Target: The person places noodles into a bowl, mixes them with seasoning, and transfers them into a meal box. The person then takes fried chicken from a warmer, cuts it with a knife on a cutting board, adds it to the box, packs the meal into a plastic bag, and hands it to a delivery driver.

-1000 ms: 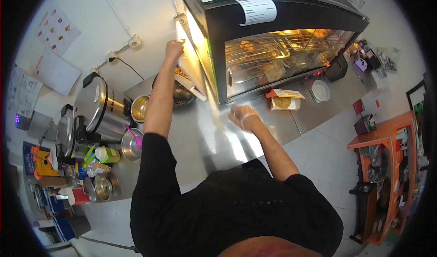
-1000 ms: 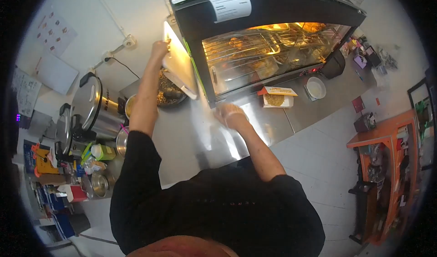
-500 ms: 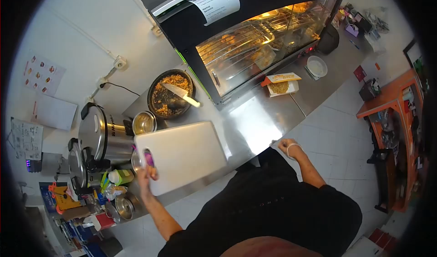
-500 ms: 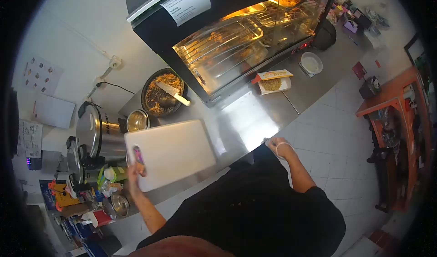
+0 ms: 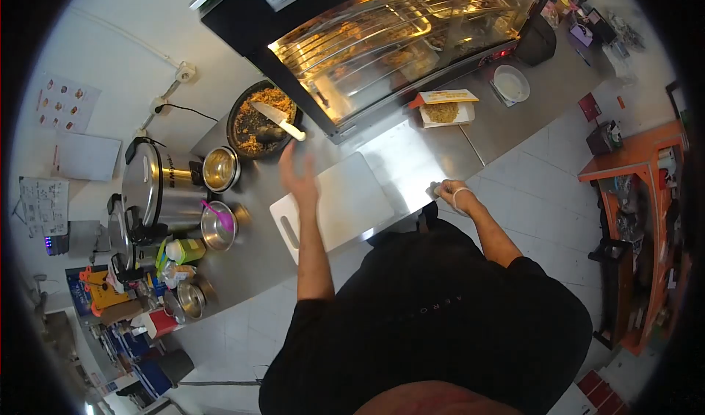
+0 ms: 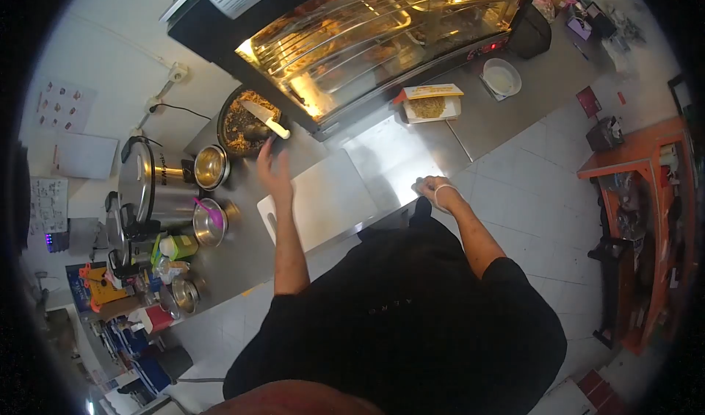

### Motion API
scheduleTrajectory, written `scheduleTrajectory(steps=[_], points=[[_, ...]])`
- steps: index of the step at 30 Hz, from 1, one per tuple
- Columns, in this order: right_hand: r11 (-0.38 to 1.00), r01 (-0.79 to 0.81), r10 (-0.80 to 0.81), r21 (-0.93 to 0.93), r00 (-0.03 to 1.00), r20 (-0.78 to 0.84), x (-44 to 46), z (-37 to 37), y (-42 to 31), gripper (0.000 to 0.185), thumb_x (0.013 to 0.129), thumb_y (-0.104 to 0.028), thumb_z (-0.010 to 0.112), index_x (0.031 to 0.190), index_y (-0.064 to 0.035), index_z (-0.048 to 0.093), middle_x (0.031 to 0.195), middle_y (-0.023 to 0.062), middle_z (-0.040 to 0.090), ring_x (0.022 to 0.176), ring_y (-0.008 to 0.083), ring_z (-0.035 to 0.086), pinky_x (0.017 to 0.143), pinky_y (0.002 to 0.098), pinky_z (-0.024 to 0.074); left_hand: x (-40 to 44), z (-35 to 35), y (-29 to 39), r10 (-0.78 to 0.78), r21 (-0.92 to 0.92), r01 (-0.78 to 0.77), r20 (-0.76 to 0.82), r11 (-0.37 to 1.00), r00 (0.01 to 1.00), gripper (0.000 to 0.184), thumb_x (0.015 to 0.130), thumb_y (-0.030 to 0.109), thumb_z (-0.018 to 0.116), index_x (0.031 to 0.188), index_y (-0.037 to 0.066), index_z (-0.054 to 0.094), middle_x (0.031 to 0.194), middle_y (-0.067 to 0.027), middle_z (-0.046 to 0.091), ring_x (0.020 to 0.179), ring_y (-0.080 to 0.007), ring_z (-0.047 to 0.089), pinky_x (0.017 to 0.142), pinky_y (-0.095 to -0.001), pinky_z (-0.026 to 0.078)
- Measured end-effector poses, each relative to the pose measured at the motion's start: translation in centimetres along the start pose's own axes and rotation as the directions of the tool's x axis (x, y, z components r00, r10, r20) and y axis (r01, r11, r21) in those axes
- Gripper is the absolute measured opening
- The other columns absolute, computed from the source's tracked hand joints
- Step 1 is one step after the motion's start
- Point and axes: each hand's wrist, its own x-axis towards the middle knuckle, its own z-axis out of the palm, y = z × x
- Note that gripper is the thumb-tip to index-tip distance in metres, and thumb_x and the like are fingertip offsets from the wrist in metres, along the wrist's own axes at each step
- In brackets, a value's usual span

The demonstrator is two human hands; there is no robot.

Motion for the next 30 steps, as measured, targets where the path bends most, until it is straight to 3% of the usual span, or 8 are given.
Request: scheduleTrajectory(steps=[4,7,11,15,20,26,29,30], points=[[0.996,0.038,-0.049,-0.077,0.988,-0.145,-1.3,-3.9,2.1,0.029,0.089,-0.030,0.059,0.094,-0.0016,0.065,0.090,0.0196,0.067,0.082,0.0336,0.064,0.074,0.0383,0.0495,3.4,13.7,9.4,0.003,-0.194,-0.034,-0.160,0.980,0.987,0.088,0.081,0.016,0.073,0.145,-0.001,0.014,0.144,-0.0242,0.027,0.136,-0.0338,0.027,0.113,-0.0434,0.020],[0.999,0.025,-0.030,-0.021,0.965,-0.259,-2.4,-6.2,5.8,0.029,0.089,-0.030,0.061,0.092,-0.0010,0.064,0.087,0.0188,0.066,0.077,0.0333,0.064,0.070,0.0386,0.0491,3.9,17.9,10.0,0.048,-0.064,-0.077,-0.372,0.995,0.927,0.093,0.080,0.015,0.074,0.143,-0.005,0.010,0.142,-0.0242,0.025,0.134,-0.0330,0.027,0.113,-0.0420,0.018],[0.985,0.173,-0.153,0.008,0.889,-0.432,-3.7,-8.3,7.1,0.018,0.089,-0.016,0.062,0.085,0.0013,0.063,0.065,0.0096,0.055,0.059,0.0153,0.051,0.056,0.0325,0.0434,3.8,21.4,9.2,0.029,-0.153,-0.075,-0.281,0.985,0.959,0.092,0.080,0.018,0.072,0.146,0.000,0.010,0.143,-0.0231,0.025,0.130,-0.0319,0.031,0.107,-0.0466,0.025],[0.911,0.383,-0.401,-0.151,0.743,-0.536,0.2,-10.3,5.1,0.009,0.087,-0.008,0.061,0.086,0.0001,0.063,0.081,0.0128,0.063,0.066,0.0251,0.060,0.061,0.0333,0.0481,3.2,27.5,10.8,0.118,-0.053,-0.122,-0.080,0.991,0.990,0.091,0.086,0.016,0.064,0.148,0.004,-0.002,0.144,-0.0194,0.031,0.128,-0.0311,0.040,0.105,-0.0472,0.027],[0.698,0.634,-0.679,-0.334,0.438,-0.588,7.7,-11.1,3.0,0.006,0.081,-0.005,0.062,0.085,0.0001,0.062,0.084,0.0169,0.063,0.076,0.0338,0.062,0.070,0.0408,0.0500,1.7,32.7,8.5,0.120,-0.551,-0.109,-0.017,0.827,0.993,0.074,0.092,0.014,0.054,0.147,0.004,0.005,0.145,-0.0200,0.035,0.128,-0.0289,0.042,0.107,-0.0423,0.030],[0.232,0.707,-0.896,-0.668,-0.112,-0.430,13.3,-18.2,-16.5,0.024,0.076,-0.007,0.066,0.098,-0.0001,0.060,0.095,0.0189,0.061,0.087,0.0377,0.060,0.078,0.0447,0.0491,-11.8,24.9,1.1,-0.147,-0.264,0.192,0.181,0.945,0.972,0.055,0.090,0.001,0.053,0.139,-0.002,0.030,0.134,-0.0179,0.044,0.124,-0.0266,0.046,0.105,-0.0382,0.036],[0.244,0.648,-0.912,-0.721,-0.099,-0.398,12.2,-22.2,-29.0,0.023,0.087,-0.009,0.052,0.105,0.0035,0.061,0.108,0.0227,0.061,0.103,0.0402,0.058,0.088,0.0431,0.0475,-19.3,17.7,3.0,-0.449,-0.262,0.526,0.303,0.809,0.841,0.044,0.092,-0.002,0.051,0.133,-0.003,0.035,0.142,-0.0182,0.038,0.128,-0.0257,0.042,0.107,-0.0377,0.034],[0.529,0.423,-0.830,-0.736,0.437,-0.346,13.0,-23.8,-32.1,0.031,0.090,-0.015,0.047,0.113,0.0022,0.059,0.117,0.0244,0.057,0.109,0.0405,0.055,0.091,0.0451,0.0463,-22.2,15.0,1.9,-0.471,-0.161,0.553,0.365,0.818,0.803,0.043,0.092,-0.001,0.052,0.132,-0.003,0.036,0.136,-0.0169,0.044,0.125,-0.0258,0.045,0.104,-0.0385,0.039]])
